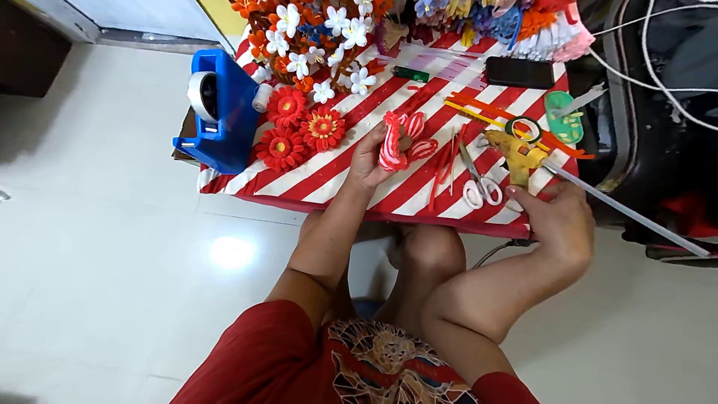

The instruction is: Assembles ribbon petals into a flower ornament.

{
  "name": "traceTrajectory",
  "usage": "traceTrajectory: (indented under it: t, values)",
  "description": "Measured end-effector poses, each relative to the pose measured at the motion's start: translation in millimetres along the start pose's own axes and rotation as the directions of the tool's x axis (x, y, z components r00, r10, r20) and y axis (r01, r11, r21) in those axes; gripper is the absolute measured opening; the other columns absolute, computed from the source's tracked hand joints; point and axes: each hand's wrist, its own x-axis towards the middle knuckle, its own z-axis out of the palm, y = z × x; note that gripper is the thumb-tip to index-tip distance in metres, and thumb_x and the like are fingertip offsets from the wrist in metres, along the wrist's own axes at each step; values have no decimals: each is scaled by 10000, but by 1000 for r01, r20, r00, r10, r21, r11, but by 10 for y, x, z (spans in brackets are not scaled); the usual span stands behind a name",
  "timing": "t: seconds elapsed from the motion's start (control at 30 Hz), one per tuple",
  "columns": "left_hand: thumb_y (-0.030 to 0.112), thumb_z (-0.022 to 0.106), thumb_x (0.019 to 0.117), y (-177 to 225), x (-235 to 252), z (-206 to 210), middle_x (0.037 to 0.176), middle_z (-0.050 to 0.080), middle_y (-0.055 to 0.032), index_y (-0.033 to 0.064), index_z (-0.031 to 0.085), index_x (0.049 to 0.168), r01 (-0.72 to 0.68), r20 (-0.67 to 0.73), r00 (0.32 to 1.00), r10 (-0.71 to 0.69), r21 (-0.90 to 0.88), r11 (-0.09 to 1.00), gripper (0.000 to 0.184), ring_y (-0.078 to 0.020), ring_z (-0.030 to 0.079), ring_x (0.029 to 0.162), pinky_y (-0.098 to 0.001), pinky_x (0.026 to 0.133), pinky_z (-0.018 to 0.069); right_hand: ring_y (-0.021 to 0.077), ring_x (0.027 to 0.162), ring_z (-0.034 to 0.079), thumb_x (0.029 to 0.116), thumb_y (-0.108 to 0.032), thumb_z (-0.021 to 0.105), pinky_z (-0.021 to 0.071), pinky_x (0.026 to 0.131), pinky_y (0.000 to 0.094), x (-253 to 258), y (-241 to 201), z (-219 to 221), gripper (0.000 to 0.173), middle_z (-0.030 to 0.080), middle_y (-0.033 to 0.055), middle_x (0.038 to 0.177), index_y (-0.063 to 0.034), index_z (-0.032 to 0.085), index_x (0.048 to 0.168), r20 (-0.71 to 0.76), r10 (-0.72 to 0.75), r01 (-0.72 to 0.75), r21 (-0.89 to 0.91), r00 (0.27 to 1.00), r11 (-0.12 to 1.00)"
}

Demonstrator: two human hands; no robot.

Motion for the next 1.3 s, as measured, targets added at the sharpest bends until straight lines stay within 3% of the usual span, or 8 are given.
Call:
traceTrajectory:
  t: [0.1,0.2,0.27,0.33,0.43,0.6,0.87,1.3]
  values:
    - [169,734,881,-17,14,4,759,650,18,132,678,846,30,25,999,-28,-61,998,76,-59,632,653,-174,571,507,496,1257,532,886,-236,802,395,1047,691,259,99,230,638,554,348,1341,52,540,1392,-40,-108,113,171,993,979]
    - [174,739,870,-37,10,4,758,647,17,125,670,843,45,10,999,-44,-73,996,89,-61,634,646,-176,558,511,362,1116,639,949,-180,733,466,971,611,436,72,450,377,669,257,1178,36,641,1243,-41,-219,221,274,975,936]
    - [175,742,868,-36,10,0,754,644,17,128,668,837,48,6,999,-47,-76,996,92,-62,631,642,-176,555,507,298,1156,639,962,-147,716,468,1026,543,447,50,469,365,669,234,1218,34,635,1269,-61,-239,245,325,969,913]
    - [170,739,866,-32,15,-10,745,640,19,131,669,833,49,14,999,-48,-75,996,86,-63,628,639,-178,554,506,165,1026,662,958,-118,702,538,925,397,407,71,442,362,683,148,1181,19,614,1282,-117,-247,273,427,962,862]
    - [163,725,879,-34,23,-24,749,637,27,137,679,837,51,21,999,-50,-43,998,67,-55,621,645,-174,560,500,0,835,663,945,-46,619,568,747,204,255,66,321,289,710,-57,1064,-66,584,1231,-218,-424,453,661,879,598]
    - [171,708,902,-44,14,-35,763,648,35,146,705,880,70,17,997,-70,0,998,34,-44,617,650,-166,562,490,29,967,705,919,-272,771,605,852,232,-48,-188,272,318,738,-138,1109,-308,681,1221,-194,-721,504,829,666,243]
    - [203,693,913,-40,7,-39,746,647,61,170,715,856,28,40,999,-31,85,996,69,-38,619,692,-195,651,505,-39,956,677,925,-259,758,584,868,187,-163,-421,378,248,723,-187,1060,-284,695,1163,-70,-790,475,829,610,293]
    - [180,708,907,-41,8,-1,764,666,40,155,719,878,47,38,998,-48,27,999,39,-38,623,668,-177,609,500,-43,987,668,916,-198,750,576,898,192,-193,-411,350,257,713,-189,1078,-257,693,1160,-30,-792,475,814,610,334]
